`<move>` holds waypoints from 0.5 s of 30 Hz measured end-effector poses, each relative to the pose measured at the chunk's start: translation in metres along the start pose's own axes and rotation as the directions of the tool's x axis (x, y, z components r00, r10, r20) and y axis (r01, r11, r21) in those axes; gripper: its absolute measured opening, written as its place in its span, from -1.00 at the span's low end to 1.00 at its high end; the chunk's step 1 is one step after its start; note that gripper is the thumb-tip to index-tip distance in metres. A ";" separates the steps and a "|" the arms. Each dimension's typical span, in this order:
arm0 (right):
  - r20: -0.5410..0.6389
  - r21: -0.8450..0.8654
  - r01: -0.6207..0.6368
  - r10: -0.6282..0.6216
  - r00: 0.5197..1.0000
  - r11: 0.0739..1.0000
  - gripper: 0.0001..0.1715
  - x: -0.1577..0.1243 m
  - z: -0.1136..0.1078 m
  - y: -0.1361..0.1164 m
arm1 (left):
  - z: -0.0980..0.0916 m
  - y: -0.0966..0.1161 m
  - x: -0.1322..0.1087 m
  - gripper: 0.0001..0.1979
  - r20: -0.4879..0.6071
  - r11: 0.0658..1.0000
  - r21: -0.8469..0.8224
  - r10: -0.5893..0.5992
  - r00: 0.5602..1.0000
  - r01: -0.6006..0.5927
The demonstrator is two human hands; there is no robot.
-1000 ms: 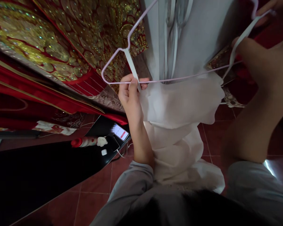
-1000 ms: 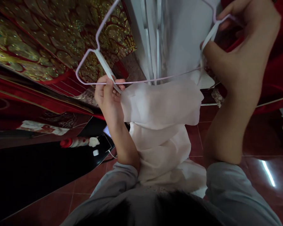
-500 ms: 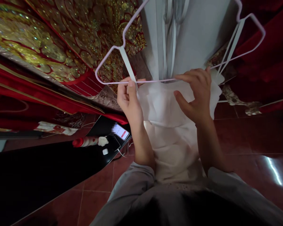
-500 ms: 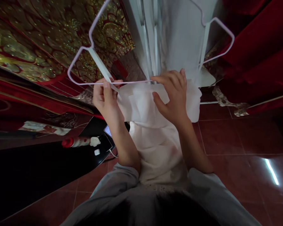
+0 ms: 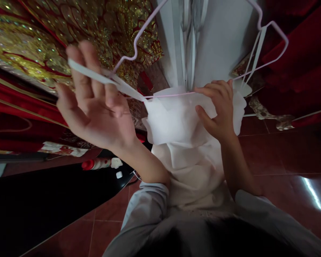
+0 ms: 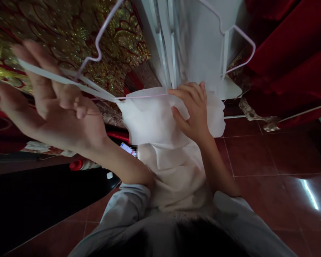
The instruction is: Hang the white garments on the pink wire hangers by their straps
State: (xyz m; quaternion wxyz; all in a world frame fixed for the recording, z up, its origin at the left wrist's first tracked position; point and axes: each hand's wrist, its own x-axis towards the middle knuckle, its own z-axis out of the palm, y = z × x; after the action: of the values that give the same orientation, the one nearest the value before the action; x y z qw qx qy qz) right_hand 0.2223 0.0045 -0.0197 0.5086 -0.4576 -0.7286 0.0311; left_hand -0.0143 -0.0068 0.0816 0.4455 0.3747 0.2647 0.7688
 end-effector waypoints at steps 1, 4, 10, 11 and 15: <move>-0.004 0.004 0.012 -0.011 1.000 1.000 -0.53 0.000 0.000 0.001 | -0.004 -0.003 0.002 -0.35 -0.064 0.997 -0.031 0.075 0.995 -0.077; 0.007 0.012 0.006 -0.006 1.000 1.000 -0.54 0.000 0.001 0.002 | -0.021 -0.027 0.001 -0.62 -0.297 0.972 0.075 0.233 0.926 -0.221; 0.004 0.011 0.015 -0.015 1.000 1.000 -0.53 0.000 0.005 0.004 | -0.036 -0.075 -0.025 -0.91 -0.171 0.952 0.304 0.031 0.985 0.023; -0.001 0.001 0.021 -0.021 1.000 1.000 -0.54 -0.001 0.005 0.003 | -0.032 -0.079 -0.028 -0.89 -0.118 0.961 0.274 0.002 0.993 0.031; -0.001 0.009 0.031 -0.031 1.000 0.999 -0.52 -0.001 -0.002 -0.005 | -0.009 -0.081 -0.034 -0.82 -0.064 0.978 0.207 0.025 0.998 -0.011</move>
State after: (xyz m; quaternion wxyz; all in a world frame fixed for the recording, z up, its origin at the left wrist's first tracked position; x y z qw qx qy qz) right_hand 0.2208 0.0003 -0.0166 0.5115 -0.4442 -0.7351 0.0261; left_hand 0.0284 0.0003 0.0052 0.3884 0.3957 0.3542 0.7530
